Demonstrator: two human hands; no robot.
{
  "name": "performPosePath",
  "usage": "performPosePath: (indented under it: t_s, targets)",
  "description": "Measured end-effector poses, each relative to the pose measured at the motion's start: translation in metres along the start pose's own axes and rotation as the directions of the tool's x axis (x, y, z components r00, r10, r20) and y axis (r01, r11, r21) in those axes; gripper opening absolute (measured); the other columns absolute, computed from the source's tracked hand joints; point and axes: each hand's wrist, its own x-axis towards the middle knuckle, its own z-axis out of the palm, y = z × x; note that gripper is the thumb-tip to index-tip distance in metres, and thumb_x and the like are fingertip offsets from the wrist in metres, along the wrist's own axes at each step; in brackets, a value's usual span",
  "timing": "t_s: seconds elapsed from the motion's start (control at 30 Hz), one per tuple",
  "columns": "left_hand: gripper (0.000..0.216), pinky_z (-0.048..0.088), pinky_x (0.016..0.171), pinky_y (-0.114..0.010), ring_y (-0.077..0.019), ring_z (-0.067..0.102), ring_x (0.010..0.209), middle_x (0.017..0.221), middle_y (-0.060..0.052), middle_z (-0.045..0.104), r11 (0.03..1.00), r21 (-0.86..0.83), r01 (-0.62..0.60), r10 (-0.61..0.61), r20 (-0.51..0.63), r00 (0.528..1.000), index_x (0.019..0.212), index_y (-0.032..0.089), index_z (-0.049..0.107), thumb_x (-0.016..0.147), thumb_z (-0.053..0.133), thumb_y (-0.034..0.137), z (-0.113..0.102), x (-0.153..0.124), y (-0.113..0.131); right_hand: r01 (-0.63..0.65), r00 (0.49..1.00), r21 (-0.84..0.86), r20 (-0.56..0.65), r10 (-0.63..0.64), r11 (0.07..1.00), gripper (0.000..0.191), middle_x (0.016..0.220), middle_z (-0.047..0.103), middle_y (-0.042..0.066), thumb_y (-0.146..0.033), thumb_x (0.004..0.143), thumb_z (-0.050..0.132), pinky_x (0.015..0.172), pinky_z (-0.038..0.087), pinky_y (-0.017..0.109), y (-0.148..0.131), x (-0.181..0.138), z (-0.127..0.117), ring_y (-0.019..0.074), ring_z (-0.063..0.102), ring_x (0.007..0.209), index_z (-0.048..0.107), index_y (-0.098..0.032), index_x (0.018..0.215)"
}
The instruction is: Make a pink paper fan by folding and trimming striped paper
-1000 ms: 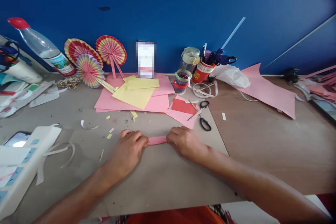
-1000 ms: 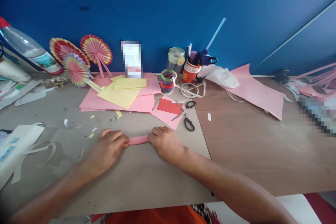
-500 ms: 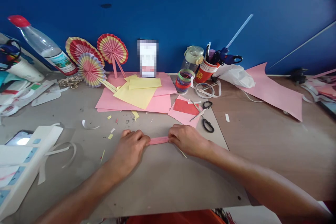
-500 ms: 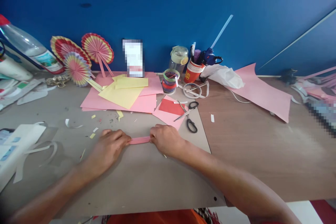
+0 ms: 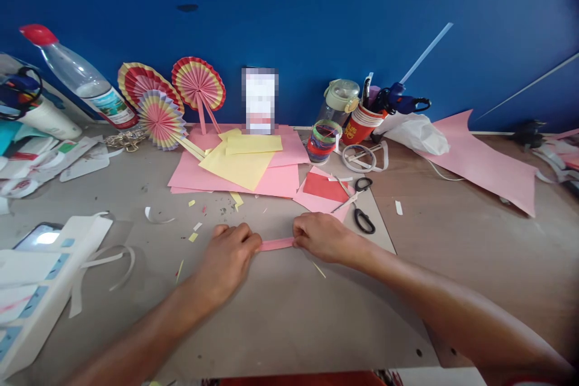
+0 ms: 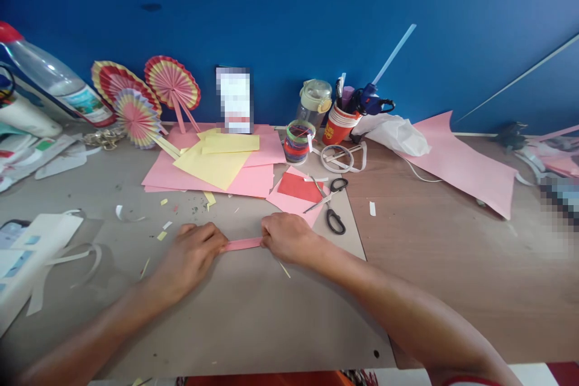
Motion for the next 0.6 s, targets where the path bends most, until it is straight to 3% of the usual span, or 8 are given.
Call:
performPosePath:
  t_s: [0.27,0.6]
  targets:
    - [0.027,0.032,0.074,-0.033,-0.0134,0.047,0.064,0.071,0.001,0.053,0.995,0.099,-0.006,0.012,-0.065,0.998,0.072,0.020,0.055,0.092,0.039,0.010,0.003,0.000,0.003,-0.002,0.997,-0.198,0.075,0.017,0.980,0.013,0.085,0.068,0.003,-0.031,0.083,0.063,0.054,0.029,0.024,-0.010,0.003,-0.013,0.0171,0.061,0.078,0.063,-0.019,0.079]
    - [0.018,0.033,0.078,-0.035,-0.0153,0.051,0.067,0.080,0.000,0.055,0.996,-0.017,0.085,-0.085,0.005,0.996,0.080,0.019,0.055,0.090,0.042,0.010,0.009,0.002,-0.001,0.064,0.974,-0.392,0.226,0.029,0.918,0.025,0.080,0.070,0.007,-0.042,0.084,0.060,0.055,0.034,0.026,-0.014,0.014,-0.023,0.0235,0.065,0.076,0.069,-0.019,0.084]
